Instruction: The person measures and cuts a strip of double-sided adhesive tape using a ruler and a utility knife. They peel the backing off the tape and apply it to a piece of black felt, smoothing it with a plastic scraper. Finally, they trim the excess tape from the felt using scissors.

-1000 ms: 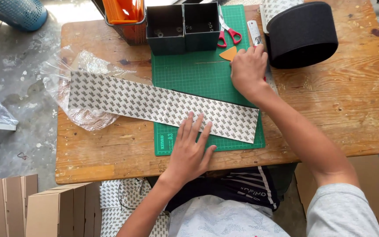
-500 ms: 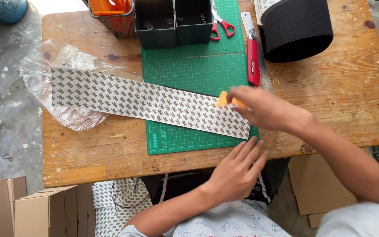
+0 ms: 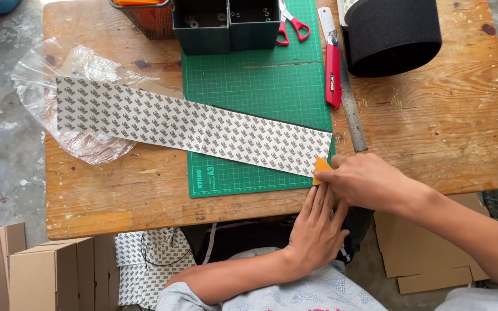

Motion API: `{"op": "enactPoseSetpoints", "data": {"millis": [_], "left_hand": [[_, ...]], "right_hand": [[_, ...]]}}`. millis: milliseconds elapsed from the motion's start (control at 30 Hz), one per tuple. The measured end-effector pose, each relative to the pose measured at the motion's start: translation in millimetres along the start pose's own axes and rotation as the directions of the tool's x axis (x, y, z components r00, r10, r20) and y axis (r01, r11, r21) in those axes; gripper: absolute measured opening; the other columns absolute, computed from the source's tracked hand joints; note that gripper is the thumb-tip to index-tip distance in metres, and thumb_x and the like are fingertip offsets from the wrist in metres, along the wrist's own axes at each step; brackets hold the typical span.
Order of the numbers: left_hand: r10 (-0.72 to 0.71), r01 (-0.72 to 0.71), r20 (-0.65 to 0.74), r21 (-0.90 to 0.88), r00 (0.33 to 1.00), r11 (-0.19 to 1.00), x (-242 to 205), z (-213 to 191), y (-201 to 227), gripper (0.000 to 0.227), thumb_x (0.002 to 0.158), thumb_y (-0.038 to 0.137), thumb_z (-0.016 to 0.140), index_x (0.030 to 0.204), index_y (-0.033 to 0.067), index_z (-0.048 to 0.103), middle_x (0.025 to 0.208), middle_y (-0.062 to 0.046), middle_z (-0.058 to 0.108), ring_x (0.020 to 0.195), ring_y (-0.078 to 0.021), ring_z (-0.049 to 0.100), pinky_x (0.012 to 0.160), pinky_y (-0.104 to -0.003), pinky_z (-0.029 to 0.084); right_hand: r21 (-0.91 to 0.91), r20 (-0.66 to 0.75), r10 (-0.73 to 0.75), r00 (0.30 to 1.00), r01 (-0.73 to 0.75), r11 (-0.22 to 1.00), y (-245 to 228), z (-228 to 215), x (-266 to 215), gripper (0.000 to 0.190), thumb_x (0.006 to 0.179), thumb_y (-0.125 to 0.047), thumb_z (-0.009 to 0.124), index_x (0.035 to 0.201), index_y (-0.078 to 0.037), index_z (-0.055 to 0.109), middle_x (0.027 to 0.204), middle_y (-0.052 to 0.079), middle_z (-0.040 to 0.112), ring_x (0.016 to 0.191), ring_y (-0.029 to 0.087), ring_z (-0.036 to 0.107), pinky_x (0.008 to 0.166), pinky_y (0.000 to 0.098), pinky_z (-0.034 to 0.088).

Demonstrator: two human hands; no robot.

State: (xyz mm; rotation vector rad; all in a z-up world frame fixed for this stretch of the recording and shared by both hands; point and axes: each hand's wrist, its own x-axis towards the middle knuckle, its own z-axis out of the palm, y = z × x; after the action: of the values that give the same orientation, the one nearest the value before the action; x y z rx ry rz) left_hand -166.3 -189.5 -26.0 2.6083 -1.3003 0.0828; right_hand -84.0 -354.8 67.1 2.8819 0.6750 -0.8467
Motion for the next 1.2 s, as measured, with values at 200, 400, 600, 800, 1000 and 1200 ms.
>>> {"op": "enactPoseSetpoints", "data": {"millis": [200,400,600,800,1000,1200], "left_hand": [[-0.051,0.044,-0.027,-0.215,0.998,0.976,-1.4,-0.1,4.5,0.082,0.091,0.044,0.058,0.157,0.0034,0.03,0.157,-0.037,0.029,0.151,-0.0491,0.024,0.127,-0.053,0.016],[-0.055,0.016,-0.128,-0.291,0.99,0.956,9.4,-16.7,1.7,0.071,0.089,0.034,0.061,0.148,0.0008,0.04,0.14,-0.049,0.037,0.137,-0.0614,0.033,0.12,-0.061,0.025],[-0.033,-0.062,-0.319,-0.285,0.947,0.956,14.5,-19.1,-5.9,0.045,0.09,0.024,0.062,0.131,0.0045,0.057,0.112,-0.04,0.055,0.1,-0.0567,0.052,0.098,-0.06,0.043],[-0.032,-0.048,-0.29,-0.264,0.956,0.963,12.3,-15.6,-16.4,0.053,0.092,0.031,0.061,0.14,0.011,0.053,0.121,-0.033,0.053,0.111,-0.0501,0.051,0.096,-0.054,0.043],[-0.054,-0.063,-0.354,-0.31,0.934,0.949,12.9,-17.9,-26.4,0.046,0.087,0.027,0.066,0.127,0.0071,0.055,0.11,-0.026,0.057,0.094,-0.0428,0.053,0.076,-0.046,0.039],[-0.061,-0.075,-0.409,-0.309,0.911,0.948,12.2,-22.1,-35.7,0.043,0.085,0.025,0.066,0.123,0.0058,0.056,0.103,-0.025,0.056,0.086,-0.0393,0.052,0.069,-0.044,0.036]], "right_hand": [[0.0,0.131,0.05,0.99,-0.05,0.999,-13.6,-11.9,9.3,0.018,0.089,-0.019,0.055,0.106,-0.025,0.057,0.084,0.002,0.056,0.062,0.029,0.063,0.056,0.0473,0.049],[0.075,0.147,0.073,0.986,-0.085,0.994,-24.0,-22.6,15.4,0.04,0.085,-0.008,0.051,0.12,-0.025,0.06,0.086,0.005,0.059,0.067,0.034,0.065,0.057,0.0495,0.049],[0.098,0.072,0.01,0.997,-0.017,0.995,-37.6,-30.8,37.9,0.043,0.084,0.0,0.05,0.122,-0.019,0.06,0.078,0.007,0.058,0.061,0.031,0.058,0.055,0.046,0.045],[0.086,0.065,0.015,0.998,-0.02,0.996,-56.1,-42.3,77.0,0.045,0.078,0.004,0.048,0.116,-0.018,0.062,0.077,0.008,0.058,0.061,0.033,0.055,0.054,0.0469,0.041],[0.041,-0.022,-0.082,0.996,0.083,0.996,-77.1,-60.2,114.8,0.039,0.083,0.006,0.048,0.113,-0.011,0.066,0.074,0.014,0.065,0.06,0.038,0.061,0.051,0.0488,0.046],[0.045,-0.036,-0.135,0.99,0.136,0.99,-100.6,-80.3,147.8,0.031,0.08,0.012,0.047,0.097,-0.005,0.067,0.077,0.012,0.067,0.067,0.034,0.063,0.054,0.0467,0.048]]}}
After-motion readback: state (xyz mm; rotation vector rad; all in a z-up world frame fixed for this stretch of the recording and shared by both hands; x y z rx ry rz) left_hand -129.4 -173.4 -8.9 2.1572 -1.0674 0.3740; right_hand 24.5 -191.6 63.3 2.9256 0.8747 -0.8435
